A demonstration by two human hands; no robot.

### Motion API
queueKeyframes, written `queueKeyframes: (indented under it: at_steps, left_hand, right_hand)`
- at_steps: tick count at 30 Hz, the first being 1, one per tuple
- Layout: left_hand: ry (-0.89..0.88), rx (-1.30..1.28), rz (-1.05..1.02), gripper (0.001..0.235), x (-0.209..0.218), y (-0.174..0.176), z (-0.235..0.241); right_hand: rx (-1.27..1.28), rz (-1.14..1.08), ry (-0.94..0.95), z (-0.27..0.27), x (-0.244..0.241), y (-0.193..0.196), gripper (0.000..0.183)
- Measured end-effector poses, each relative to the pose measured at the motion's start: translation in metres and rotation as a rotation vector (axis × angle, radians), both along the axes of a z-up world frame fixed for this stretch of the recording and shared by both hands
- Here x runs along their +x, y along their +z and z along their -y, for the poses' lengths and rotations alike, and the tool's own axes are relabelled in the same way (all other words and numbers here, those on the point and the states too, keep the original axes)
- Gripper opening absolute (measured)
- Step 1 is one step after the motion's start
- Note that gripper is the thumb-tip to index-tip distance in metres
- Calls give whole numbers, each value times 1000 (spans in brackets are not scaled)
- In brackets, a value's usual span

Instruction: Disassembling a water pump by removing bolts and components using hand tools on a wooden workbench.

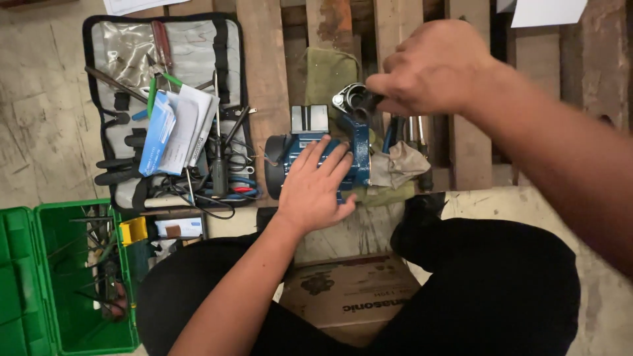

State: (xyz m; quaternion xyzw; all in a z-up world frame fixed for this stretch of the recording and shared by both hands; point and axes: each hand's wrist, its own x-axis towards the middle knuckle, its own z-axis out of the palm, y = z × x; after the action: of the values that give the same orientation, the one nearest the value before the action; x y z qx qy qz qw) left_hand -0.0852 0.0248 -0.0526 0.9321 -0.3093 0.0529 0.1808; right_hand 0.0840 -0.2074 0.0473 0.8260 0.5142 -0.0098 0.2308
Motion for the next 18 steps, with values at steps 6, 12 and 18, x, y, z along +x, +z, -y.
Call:
queueKeyframes:
  at_steps: [6,12,18]
  left_hand:
    - [189,38,-757,59,32,61,21]
    - [285,-103,-236,43,44,1,9]
    - [322,-69,116,34,36,-4,17]
  right_hand:
    - [361,125,-693,20,-20,27,37]
    - [449,-601,-1208,-71,-45,82,57]
    - [490,-631,-1153,-91,-38,36,31]
